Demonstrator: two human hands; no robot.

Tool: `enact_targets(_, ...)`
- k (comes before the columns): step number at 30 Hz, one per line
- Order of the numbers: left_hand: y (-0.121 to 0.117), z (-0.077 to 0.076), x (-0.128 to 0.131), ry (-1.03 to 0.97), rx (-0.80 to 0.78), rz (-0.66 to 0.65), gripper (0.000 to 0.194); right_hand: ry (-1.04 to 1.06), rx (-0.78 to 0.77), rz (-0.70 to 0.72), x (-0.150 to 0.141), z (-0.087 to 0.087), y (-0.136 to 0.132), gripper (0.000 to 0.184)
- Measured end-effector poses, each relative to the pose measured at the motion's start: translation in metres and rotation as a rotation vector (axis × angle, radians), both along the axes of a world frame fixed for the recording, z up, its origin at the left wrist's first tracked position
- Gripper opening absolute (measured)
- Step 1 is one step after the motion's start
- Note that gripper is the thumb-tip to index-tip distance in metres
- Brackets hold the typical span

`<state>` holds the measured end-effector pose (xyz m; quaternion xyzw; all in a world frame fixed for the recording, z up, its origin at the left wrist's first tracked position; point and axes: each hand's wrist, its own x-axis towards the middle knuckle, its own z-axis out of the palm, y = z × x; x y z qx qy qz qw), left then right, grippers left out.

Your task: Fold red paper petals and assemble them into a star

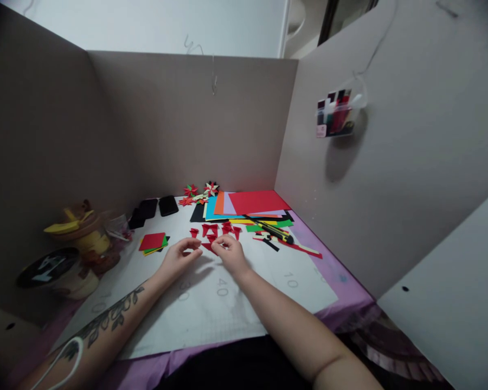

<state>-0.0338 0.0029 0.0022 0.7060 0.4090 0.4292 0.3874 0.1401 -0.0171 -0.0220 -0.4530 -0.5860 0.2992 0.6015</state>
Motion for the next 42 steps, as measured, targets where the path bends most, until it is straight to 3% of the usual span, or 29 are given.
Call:
enact_targets(8,0.0,-0.002,0.002,0.007,-0.023,0.031,0.018,-0.12,-0.009,0.084,-0.012,0.001,-0.008,0.011)
enact_targets(15,-0.006,0.002,0.007,0.095,-0.006,-0.008,0.017,-0.216,-0.01,0.03,-0.014,0.001,-0.01,0.011)
enact_targets(22,-0.008,0.004,0.01,0.143,0.025,-0.035,0.018,-0.057,-0.03,-0.016,-0.01,0.004,-0.009,0.013)
enact_targets(30,-0.006,-0.006,0.006,0.18,0.045,-0.062,0.014,0.185,-0.092,-0.079,0.004,0.0,0.003,0.017)
enact_targets(38,-0.003,-0.001,0.004,0.018,0.026,-0.007,0.015,-0.251,0.003,0.034,-0.01,0.001,-0.007,0.012)
enact_targets(42,-0.005,0.003,0.002,0.021,0.001,-0.018,0.019,-0.298,0.024,0.066,-0.016,0.003,-0.011,0.011)
